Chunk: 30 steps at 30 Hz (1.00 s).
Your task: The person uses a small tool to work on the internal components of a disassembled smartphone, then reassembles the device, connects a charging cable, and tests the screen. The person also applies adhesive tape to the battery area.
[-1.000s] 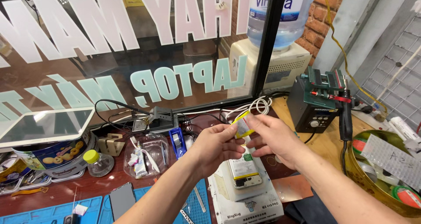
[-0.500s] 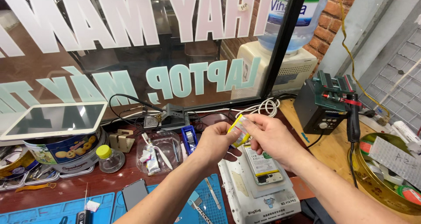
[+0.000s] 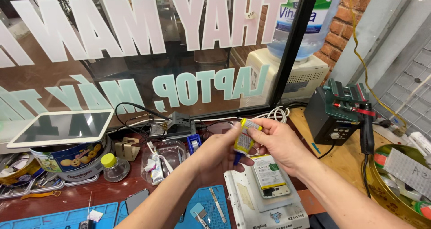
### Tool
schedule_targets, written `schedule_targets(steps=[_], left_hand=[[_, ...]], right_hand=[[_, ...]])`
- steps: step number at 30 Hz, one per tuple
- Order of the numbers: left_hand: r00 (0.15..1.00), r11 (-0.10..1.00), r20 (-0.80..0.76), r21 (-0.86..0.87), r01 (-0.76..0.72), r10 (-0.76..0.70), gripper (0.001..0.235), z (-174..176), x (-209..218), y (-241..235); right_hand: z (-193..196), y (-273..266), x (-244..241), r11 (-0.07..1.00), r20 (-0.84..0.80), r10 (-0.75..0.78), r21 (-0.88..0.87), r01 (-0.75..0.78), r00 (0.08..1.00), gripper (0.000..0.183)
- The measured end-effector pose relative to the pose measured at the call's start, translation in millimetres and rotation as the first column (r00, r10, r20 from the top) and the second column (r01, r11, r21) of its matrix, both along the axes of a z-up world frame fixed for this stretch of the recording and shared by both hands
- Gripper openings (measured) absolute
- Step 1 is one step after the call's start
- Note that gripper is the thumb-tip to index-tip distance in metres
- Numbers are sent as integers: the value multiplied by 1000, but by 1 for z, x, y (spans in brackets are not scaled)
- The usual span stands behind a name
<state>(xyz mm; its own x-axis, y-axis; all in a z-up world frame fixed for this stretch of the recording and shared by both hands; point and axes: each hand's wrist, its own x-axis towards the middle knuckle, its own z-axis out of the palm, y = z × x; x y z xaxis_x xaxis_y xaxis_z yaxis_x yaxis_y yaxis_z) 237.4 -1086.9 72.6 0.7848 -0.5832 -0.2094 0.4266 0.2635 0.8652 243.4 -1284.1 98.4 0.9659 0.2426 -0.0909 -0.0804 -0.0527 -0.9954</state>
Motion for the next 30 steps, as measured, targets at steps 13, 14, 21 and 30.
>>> schedule_targets(steps=[13, 14, 21, 30], left_hand=[[899, 898, -121, 193, -394, 421, 14, -6, 9, -51], [905, 893, -76, 213, -396, 419, 15, -5, 9, -54], [865, 823, 46, 288, -490, 499, 14, 4, 8, -66], [914, 813, 173, 417, -406, 368, 19, 12, 5, -73]], right_hand=[[4, -33, 11, 992, 171, 28, -127, -6, 985, 34], [3, -34, 12, 983, 205, 33, -184, 5, 978, 33], [5, -37, 10, 987, 135, 91, -143, -71, 987, 35], [-2, -48, 19, 996, 26, -1, -84, 4, 1000, 24]])
